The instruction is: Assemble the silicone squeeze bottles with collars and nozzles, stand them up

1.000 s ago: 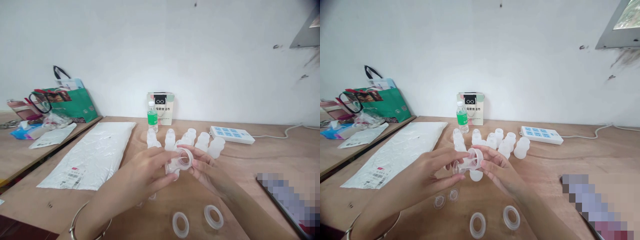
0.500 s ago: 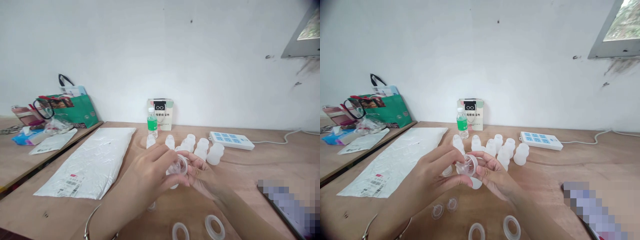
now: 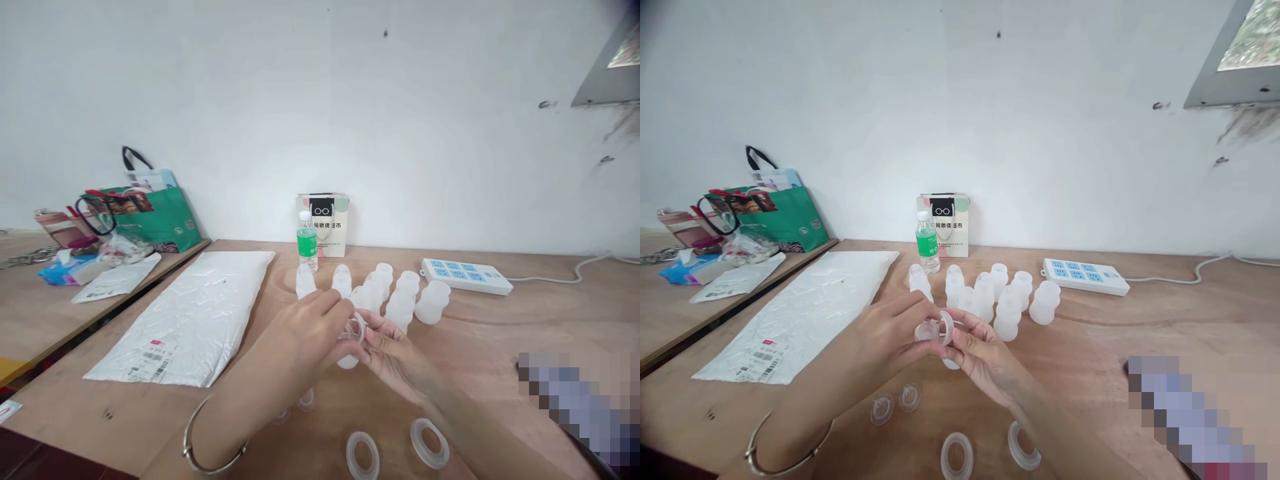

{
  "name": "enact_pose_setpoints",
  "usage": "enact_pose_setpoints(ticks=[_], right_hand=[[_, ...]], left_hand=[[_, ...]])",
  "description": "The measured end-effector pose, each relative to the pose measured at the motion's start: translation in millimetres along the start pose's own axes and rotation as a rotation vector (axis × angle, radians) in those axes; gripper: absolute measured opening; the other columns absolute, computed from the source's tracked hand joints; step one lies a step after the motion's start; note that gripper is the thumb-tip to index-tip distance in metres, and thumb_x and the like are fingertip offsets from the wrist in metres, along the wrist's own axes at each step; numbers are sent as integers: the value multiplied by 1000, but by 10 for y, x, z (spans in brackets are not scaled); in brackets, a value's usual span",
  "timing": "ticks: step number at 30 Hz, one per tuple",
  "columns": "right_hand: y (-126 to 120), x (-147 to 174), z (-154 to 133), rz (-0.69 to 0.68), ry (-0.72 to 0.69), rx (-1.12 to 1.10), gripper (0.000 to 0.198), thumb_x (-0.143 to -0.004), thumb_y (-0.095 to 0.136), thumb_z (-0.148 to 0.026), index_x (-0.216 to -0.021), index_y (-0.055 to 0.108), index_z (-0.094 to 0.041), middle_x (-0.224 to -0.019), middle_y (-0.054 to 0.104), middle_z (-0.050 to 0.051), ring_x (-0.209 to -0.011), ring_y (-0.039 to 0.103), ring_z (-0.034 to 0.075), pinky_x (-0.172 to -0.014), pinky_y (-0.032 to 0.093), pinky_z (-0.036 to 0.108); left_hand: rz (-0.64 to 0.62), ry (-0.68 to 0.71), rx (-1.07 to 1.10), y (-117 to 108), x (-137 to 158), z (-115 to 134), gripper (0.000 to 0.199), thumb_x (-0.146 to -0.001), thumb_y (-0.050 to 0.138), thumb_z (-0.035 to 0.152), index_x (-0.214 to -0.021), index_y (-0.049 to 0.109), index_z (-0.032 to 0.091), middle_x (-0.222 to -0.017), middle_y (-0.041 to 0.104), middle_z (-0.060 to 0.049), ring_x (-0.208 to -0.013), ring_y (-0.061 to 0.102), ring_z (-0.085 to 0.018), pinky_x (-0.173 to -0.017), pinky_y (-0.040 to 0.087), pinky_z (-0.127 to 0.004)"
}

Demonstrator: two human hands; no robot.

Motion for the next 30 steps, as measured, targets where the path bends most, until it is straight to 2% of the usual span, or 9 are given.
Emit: enact_pose_setpoints(ticks=[2,5,8,12,16,20,24,27,30], right_hand=[[-16,6,42,9,-19,-14,28,-73,81,-29,-97,73,-18,-83,71,0,-72,65,6,-71,52,14],[-80,27,89,43,-68,-28,24,-73,80,-37,-86,74,-19,-74,68,-3,-62,58,4,-65,51,12],[-174,75,121,84,-98,-17,17,-75,78,-37,-79,74,-21,-75,69,-3,-64,59,5,-66,51,12],[-279,163,156,132,-95,33,16,-70,82,-27,-83,76,-21,-78,72,1,-72,65,12,-72,53,20],[-308,229,201,187,-82,83,16,-65,85,-27,-77,77,-19,-72,71,3,-66,63,14,-64,51,23],[-291,251,241,254,-90,116,16,-62,86,-28,-70,75,-19,-61,65,-1,-55,54,10,-55,47,20],[-294,239,249,277,-99,143,20,-64,85,-32,-67,72,-18,-57,60,-3,-50,45,7,-49,40,17],[-314,229,251,274,-95,156,21,-64,85,-32,-64,70,-17,-56,56,-3,-49,42,6,-47,38,16],[-332,236,267,275,-87,166,22,-61,86,-31,-65,69,-17,-57,56,-4,-51,43,7,-51,40,17]], left_hand=[[32,-17,32,34,-18,35,20,-91,55,38,-95,51,19,-95,56,-3,-80,58,-17,-65,50,-30],[138,36,65,83,-38,102,22,-89,58,38,-93,50,18,-97,55,-4,-82,57,-18,-69,52,-32],[163,101,102,180,-33,150,17,-91,56,33,-93,53,16,-97,58,-6,-86,59,-20,-74,54,-34],[268,117,125,296,21,187,16,-90,58,30,-98,56,16,-105,61,-10,-94,61,-23,-79,55,-37],[323,90,219,403,80,208,17,-89,60,31,-102,57,20,-111,64,-9,-99,63,-21,-83,57,-36],[393,146,367,555,156,195,36,-84,65,38,-114,53,21,-109,68,-9,-97,67,-21,-84,60,-33],[458,84,446,709,239,127,44,-83,68,33,-122,48,27,-111,68,-9,-97,69,-25,-83,62,-35],[466,64,456,729,267,120,53,-82,68,32,-128,43,28,-103,70,-7,-89,69,-23,-76,63,-35],[454,84,411,694,264,144,51,-82,68,29,-128,45,24,-102,69,-8,-92,68,-22,-79,61,-33]])
Point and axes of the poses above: each hand's wrist, its own x-axis away from the middle knuckle, its own y-axis out of the palm, z = x × y, the point moved 3 cm from there along -x, towards the middle knuckle
